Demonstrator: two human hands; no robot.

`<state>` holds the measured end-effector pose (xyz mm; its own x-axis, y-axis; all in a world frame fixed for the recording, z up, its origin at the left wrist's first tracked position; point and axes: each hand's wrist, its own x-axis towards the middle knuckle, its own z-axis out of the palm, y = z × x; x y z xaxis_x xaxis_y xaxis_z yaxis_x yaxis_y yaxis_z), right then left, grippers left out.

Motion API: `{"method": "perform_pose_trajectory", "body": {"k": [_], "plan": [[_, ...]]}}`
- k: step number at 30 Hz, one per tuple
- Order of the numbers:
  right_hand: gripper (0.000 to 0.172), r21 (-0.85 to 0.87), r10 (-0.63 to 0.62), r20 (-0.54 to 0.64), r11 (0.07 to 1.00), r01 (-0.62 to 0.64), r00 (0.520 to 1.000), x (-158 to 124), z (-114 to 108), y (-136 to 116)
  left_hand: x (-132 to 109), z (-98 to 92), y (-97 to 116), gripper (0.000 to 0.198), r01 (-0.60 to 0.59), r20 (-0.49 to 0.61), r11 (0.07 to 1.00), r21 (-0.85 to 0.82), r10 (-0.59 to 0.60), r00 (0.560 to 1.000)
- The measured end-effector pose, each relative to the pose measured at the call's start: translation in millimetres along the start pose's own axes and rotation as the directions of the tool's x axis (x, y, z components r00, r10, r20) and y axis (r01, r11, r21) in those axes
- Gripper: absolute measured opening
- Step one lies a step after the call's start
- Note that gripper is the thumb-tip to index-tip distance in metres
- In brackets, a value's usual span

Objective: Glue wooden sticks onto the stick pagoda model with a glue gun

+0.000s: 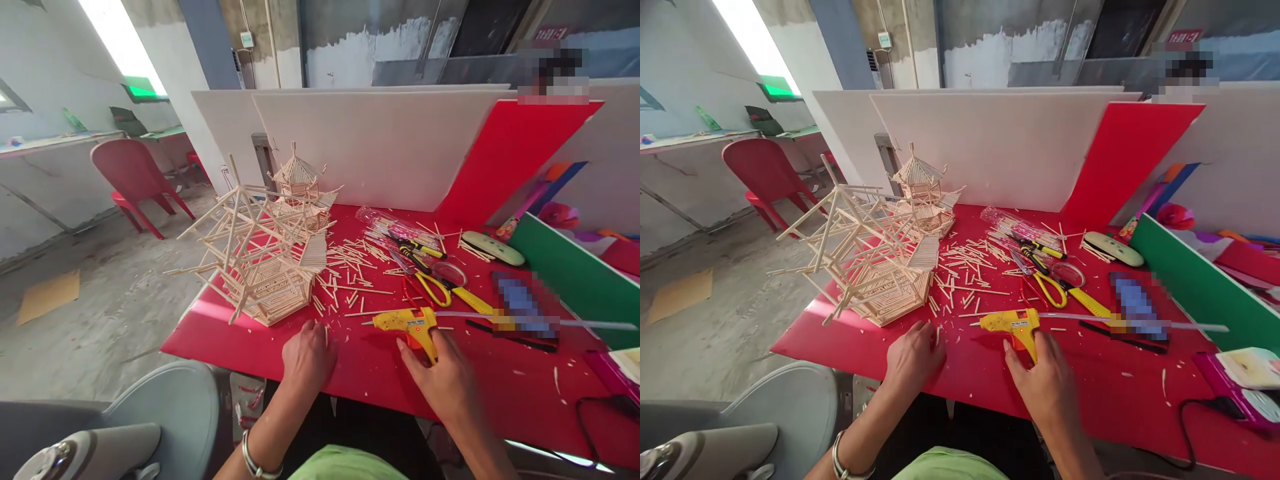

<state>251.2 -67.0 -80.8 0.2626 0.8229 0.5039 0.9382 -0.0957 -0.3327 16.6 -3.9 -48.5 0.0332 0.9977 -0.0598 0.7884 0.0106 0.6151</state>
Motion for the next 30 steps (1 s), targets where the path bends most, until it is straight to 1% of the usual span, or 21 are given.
{"method": "perform_pose_trajectory", "body": {"k": [3, 6, 8, 9, 10, 11, 13, 15, 16, 17, 18, 19, 20, 21, 22, 24, 25, 27, 28, 29, 30], "plan": [[0.049, 0.0, 0.029, 0.07, 1.0, -0.029, 0.997, -7, 5, -3, 5, 2.3, -2, 0.015, -0.045, 0.064, 0.993, 0.113, 0.038, 0.997], [0.045, -0.056, 0.028, 0.099, 0.998, -0.023, 0.995, -13, 8, -9, 7, -3.5, -6, 0.019, -0.071, 0.043, 0.992, 0.103, 0.067, 0.997], [0.042, -0.145, 0.034, 0.14, 0.989, -0.013, 0.99, -16, 7, -14, 5, -9.4, -8, 0.02, -0.051, 0.034, 0.999, -0.015, 0.052, 0.998], [0.04, -0.195, 0.037, 0.163, 0.981, -0.004, 0.986, -17, 6, -16, 5, -12.3, -9, 0.019, -0.02, 0.055, 0.992, -0.126, 0.028, 0.998], [0.039, -0.24, 0.038, 0.18, 0.971, 0.006, 0.983, -17, 4, -17, 4, -14.9, -10, 0.017, 0.03, 0.092, 0.964, -0.264, -0.006, 0.996], [0.04, -0.276, 0.029, 0.192, 0.961, 0.025, 0.981, -16, 2, -18, 3, -17.2, -11, 0.013, 0.098, 0.143, 0.908, -0.407, -0.043, 0.989], [0.046, -0.322, -0.015, 0.199, 0.943, 0.08, 0.98, -11, -6, -18, 3, -22.0, -13, 0.013, 0.238, 0.237, 0.734, -0.636, -0.107, 0.966], [0.054, -0.324, -0.062, 0.192, 0.938, 0.123, 0.979, -3, -16, -20, 2, -27.5, -13, 0.021, 0.31, 0.282, 0.554, -0.772, -0.139, 0.949], [0.055, -0.286, -0.087, 0.183, 0.948, 0.137, 0.979, 2, -21, -22, 2, -30.7, -13, 0.024, 0.326, 0.296, 0.477, -0.816, -0.141, 0.945], [0.051, -0.208, -0.108, 0.172, 0.968, 0.143, 0.979, 7, -25, -28, 2, -34.0, -12, 0.026, 0.344, 0.317, 0.403, -0.848, -0.134, 0.939], [0.045, -0.085, -0.123, 0.166, 0.987, 0.139, 0.978, 14, -28, -35, 2, -37.4, -10, 0.028, 0.361, 0.341, 0.337, -0.869, -0.12, 0.932], [0.039, 0.074, -0.14, 0.175, 0.989, 0.129, 0.975, 20, -30, -46, 2, -40.8, -9, 0.029, 0.381, 0.368, 0.282, -0.88, -0.101, 0.924], [0.035, 0.25, -0.156, 0.204, 0.963, 0.103, 0.966, 27, -30, -58, 2, -44.1, -7, 0.029, 0.402, 0.395, 0.241, -0.883, -0.078, 0.915], [0.035, 0.408, -0.175, 0.254, 0.911, 0.059, 0.951, 33, -29, -71, 2, -47.2, -6, 0.029, 0.417, 0.415, 0.214, -0.883, -0.056, 0.908], [0.038, 0.526, -0.195, 0.313, 0.851, 0.001, 0.929, 40, -26, -85, 1, -50.1, -4, 0.028, 0.427, 0.429, 0.198, -0.882, -0.036, 0.903], [0.047, 0.66, -0.238, 0.411, 0.744, -0.107, 0.88, 52, -18, -109, 0, -55.0, -3, 0.028, 0.426, 0.433, 0.185, -0.886, -0.005, 0.902], [0.046, 0.701, -0.26, 0.44, 0.697, -0.147, 0.86, 56, -14, -119, 0, -56.9, -3, 0.027, 0.42, 0.428, 0.188, -0.888, 0.005, 0.904], [0.033, 0.765, -0.293, 0.449, 0.615, -0.194, 0.844, 62, -5, -134, 0, -59.2, -5, 0.026, 0.4, 0.411, 0.199, -0.894, 0.01, 0.912], [0.028, 0.78, -0.297, 0.443, 0.592, -0.201, 0.846, 63, -2, -138, 0, -59.5, -6, 0.025, 0.39, 0.399, 0.202, -0.898, 0.003, 0.917], [0.026, 0.779, -0.288, 0.436, 0.595, -0.197, 0.853, 63, 1, -142, 0, -59.2, -7, 0.025, 0.379, 0.384, 0.199, -0.904, -0.011, 0.923], [0.027, 0.759, -0.271, 0.425, 0.626, -0.178, 0.864, 61, 2, -144, 1, -58.4, -8, 0.026, 0.368, 0.369, 0.19, -0.91, -0.032, 0.929]]}}
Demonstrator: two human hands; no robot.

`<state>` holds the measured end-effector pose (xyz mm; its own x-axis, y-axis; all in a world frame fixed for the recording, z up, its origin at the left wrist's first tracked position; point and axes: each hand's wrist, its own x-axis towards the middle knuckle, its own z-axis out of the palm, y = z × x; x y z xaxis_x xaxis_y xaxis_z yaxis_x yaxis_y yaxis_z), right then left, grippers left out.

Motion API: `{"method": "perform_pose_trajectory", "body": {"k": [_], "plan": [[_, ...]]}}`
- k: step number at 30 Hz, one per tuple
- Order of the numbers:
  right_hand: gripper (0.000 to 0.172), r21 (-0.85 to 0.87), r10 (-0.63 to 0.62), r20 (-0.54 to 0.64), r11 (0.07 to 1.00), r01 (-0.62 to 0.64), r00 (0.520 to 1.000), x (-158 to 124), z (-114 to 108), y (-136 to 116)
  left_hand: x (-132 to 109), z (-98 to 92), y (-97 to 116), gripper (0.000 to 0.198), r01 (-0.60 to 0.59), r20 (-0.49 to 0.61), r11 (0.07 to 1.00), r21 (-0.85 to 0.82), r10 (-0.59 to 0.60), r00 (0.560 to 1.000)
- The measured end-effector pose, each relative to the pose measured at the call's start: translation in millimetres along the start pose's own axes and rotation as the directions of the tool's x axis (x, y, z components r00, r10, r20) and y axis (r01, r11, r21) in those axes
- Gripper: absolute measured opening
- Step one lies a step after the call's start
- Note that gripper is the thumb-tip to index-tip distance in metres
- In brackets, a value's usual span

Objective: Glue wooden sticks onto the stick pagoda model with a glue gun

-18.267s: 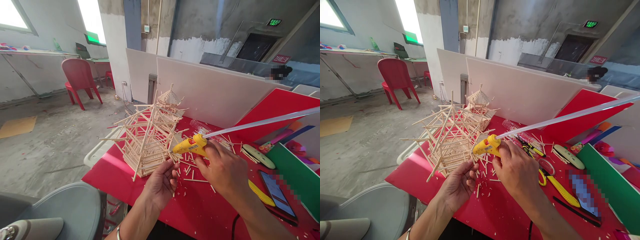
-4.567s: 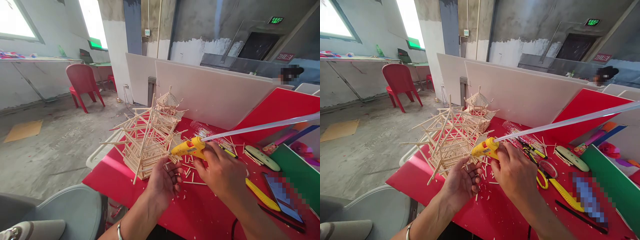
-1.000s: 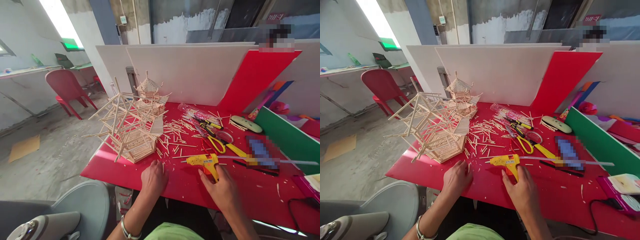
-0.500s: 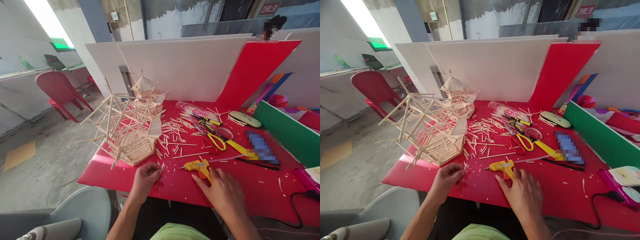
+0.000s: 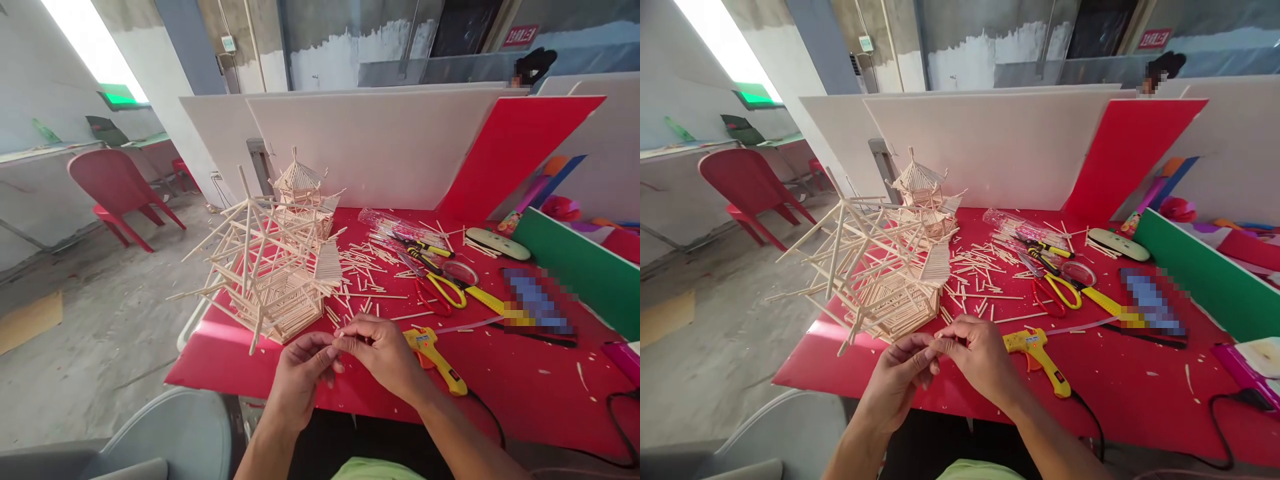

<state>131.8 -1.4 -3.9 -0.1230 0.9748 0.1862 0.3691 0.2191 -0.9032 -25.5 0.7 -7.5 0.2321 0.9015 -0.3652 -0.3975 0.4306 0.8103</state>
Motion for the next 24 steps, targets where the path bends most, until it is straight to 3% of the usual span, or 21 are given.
{"method": "perform_pose_trajectory", "body": {"k": [4, 8, 12, 17, 22, 24], "plan": [[0.032, -0.293, -0.057, -0.064, 0.955, 0.036, 0.996, -4, 2, 5, 2, 1.6, -6, 0.031, 0.009, -0.076, 0.995, -0.095, -0.016, 0.997], [0.032, -0.397, -0.098, -0.167, 0.918, 0.024, 0.981, -4, -11, 17, 2, 4.7, -10, 0.038, 0.059, -0.1, 0.978, -0.198, -0.08, 0.992], [0.026, -0.407, -0.099, -0.137, 0.913, 0.035, 0.986, 1, -20, 20, 4, 4.8, -10, 0.04, 0.077, -0.104, 0.972, -0.223, -0.102, 0.989], [0.023, -0.23, -0.069, -0.047, 0.972, 0.056, 0.997, 5, -14, 6, 5, 4.5, -8, 0.035, 0.076, -0.07, 0.981, -0.177, -0.089, 0.994], [0.026, -0.245, -0.127, -0.037, 0.963, 0.114, 0.991, 7, -8, 0, 1, 7.1, -7, 0.033, 0.062, 0.006, 0.998, -0.028, -0.062, 0.998], [0.029, -0.249, -0.119, -0.086, 0.964, 0.094, 0.989, 6, -6, 2, 0, 8.4, -6, 0.032, 0.04, 0.011, 0.999, -0.007, -0.04, 0.999]]}}
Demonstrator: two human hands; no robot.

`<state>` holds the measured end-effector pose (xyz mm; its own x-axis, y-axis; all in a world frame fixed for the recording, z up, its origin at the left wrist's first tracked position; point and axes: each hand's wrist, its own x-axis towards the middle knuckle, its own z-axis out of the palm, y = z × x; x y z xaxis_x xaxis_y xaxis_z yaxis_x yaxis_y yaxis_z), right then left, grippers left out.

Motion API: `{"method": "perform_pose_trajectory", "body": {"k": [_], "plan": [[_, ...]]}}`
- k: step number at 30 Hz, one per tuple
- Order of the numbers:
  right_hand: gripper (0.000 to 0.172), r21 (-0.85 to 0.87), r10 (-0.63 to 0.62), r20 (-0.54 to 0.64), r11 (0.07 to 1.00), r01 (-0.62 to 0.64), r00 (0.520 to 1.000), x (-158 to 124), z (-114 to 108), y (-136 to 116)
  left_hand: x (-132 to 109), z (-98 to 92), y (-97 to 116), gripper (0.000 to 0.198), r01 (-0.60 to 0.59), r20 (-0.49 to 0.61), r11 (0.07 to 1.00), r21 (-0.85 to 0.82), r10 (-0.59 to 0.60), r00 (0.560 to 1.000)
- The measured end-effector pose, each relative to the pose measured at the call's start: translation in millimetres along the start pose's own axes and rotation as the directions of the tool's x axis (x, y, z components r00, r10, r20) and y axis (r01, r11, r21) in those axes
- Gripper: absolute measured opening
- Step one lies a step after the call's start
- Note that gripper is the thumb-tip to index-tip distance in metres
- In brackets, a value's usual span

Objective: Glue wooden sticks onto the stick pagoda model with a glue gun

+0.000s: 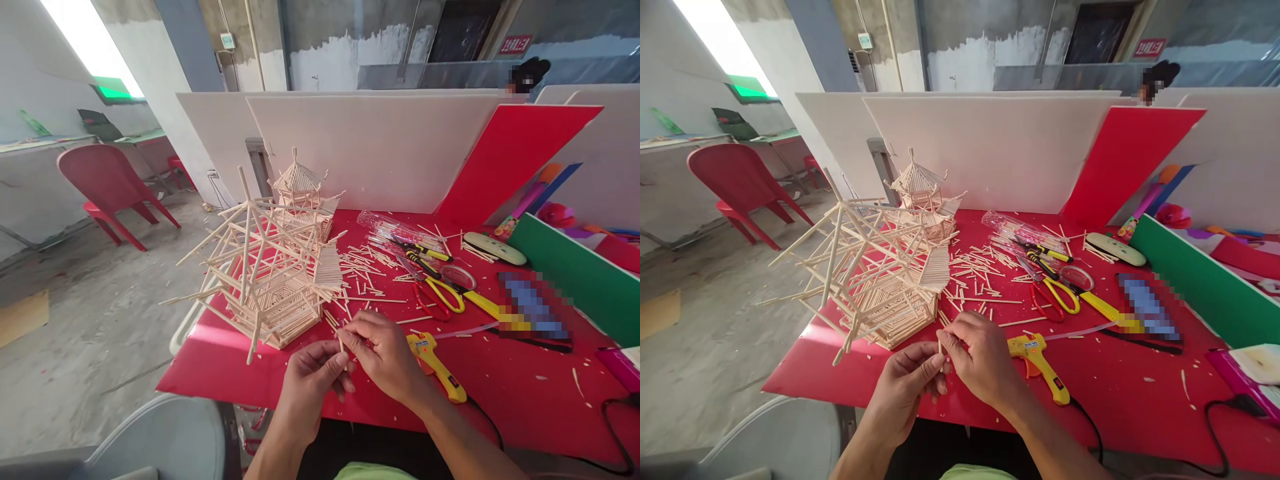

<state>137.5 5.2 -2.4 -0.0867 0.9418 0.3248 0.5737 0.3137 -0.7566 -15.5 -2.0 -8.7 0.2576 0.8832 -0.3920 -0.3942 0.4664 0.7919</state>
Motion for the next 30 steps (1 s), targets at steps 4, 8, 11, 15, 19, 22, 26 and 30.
{"method": "perform_pose_trajectory", "body": {"k": [4, 8, 11, 15, 19, 22, 26, 30], "plan": [[0.027, 0.111, 0.086, -0.004, 0.99, -0.085, 0.996, -4, -1, 3, 2, -0.4, 0, 0.037, -0.083, -0.09, 0.994, -0.075, 0.076, 0.993], [0.023, 0.21, 0.07, 0.206, 0.971, -0.114, 0.976, -7, -6, -1, 3, -2.7, -1, 0.036, -0.097, -0.056, 0.993, -0.07, 0.093, 0.994], [0.032, 0.175, 0.033, 0.181, 0.982, -0.065, 0.983, -8, -7, -4, 0, -2.8, -1, 0.033, -0.097, 0.013, 0.995, -0.028, 0.097, 0.995], [0.034, 0.033, 0.078, -0.135, 0.997, -0.074, 0.988, -9, -11, 3, -5, -2.7, 1, 0.04, -0.122, 0.034, 0.993, 0.009, 0.121, 0.992], [0.041, -0.034, 0.09, -0.319, 0.994, -0.107, 0.944, -15, -33, 29, -7, -5.4, 3, 0.032, -0.082, -0.036, 0.997, 0.016, 0.082, 0.996], [0.027, -0.212, 0.137, -0.303, 0.955, -0.207, 0.943, -21, -53, 55, -6, -5.8, 3, 0.034, -0.059, -0.11, 0.998, -0.019, 0.057, 0.992], [0.021, -0.303, 0.249, -0.147, 0.91, -0.284, 0.957, -19, -68, 75, 1, -0.9, 1, 0.039, -0.018, -0.178, 0.995, -0.103, 0.0, 0.984], [0.018, -0.221, 0.145, -0.002, 0.965, -0.142, 0.989, -6, -65, 55, 4, 7.0, 2, 0.043, -0.011, -0.167, 0.979, -0.203, -0.024, 0.986]]}}
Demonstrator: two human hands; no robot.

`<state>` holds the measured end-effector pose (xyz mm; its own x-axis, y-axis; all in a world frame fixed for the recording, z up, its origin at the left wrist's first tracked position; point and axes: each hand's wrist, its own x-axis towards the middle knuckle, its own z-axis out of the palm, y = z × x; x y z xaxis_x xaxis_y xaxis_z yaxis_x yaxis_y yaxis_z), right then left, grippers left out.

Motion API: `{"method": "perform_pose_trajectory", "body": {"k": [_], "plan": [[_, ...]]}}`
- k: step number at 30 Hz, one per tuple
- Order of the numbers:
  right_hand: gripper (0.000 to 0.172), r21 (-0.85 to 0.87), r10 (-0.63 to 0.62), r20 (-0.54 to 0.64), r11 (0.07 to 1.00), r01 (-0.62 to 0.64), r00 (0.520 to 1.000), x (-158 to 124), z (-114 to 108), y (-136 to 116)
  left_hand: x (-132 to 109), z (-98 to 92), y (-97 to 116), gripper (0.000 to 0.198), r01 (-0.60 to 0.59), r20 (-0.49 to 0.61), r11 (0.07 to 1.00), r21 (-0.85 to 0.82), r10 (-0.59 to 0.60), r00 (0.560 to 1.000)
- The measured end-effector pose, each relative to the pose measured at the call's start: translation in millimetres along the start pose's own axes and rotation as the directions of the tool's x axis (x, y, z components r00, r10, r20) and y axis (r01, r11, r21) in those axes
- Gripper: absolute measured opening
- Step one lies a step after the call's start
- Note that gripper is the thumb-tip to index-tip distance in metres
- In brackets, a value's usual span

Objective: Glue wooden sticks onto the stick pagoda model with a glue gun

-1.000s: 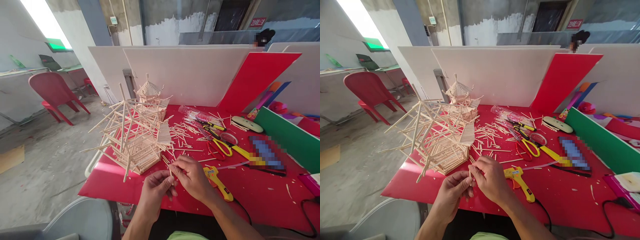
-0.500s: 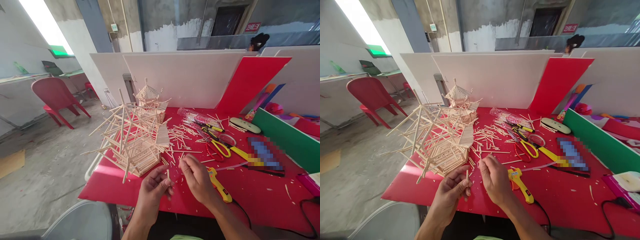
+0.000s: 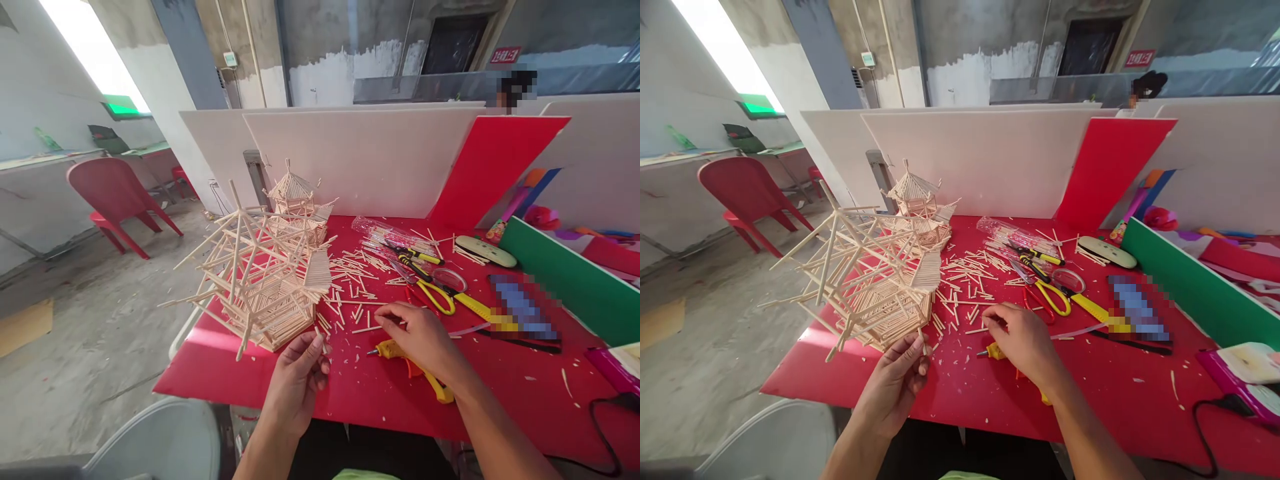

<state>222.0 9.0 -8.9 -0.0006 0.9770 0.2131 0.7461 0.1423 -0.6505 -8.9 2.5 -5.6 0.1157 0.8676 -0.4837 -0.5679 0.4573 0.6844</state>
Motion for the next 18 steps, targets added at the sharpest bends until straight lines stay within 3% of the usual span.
{"method": "perform_pose_trajectory", "body": {"k": [4, 8, 12, 18], "plan": [[0.013, 0.168, -0.256, 0.049, 0.955, 0.245, 0.965, 0, 10, -43, -3, 6.8, 5, 0.042, 0.051, -0.022, 0.987, -0.154, -0.055, 0.998], [0.008, 0.039, -0.431, -0.191, 0.895, 0.445, 0.882, -7, 32, -67, -5, 9.2, 7, 0.036, 0.126, -0.03, 0.952, -0.279, -0.14, 0.99], [0.005, -0.073, -0.491, -0.352, 0.863, 0.499, 0.797, -11, 48, -71, -3, 11.2, 8, 0.032, 0.146, -0.023, 0.936, -0.32, -0.161, 0.987], [0.011, -0.118, -0.51, -0.402, 0.853, 0.509, 0.761, -12, 56, -71, -1, 14.9, 7, 0.036, 0.155, 0.006, 0.939, -0.307, -0.161, 0.987]]}}
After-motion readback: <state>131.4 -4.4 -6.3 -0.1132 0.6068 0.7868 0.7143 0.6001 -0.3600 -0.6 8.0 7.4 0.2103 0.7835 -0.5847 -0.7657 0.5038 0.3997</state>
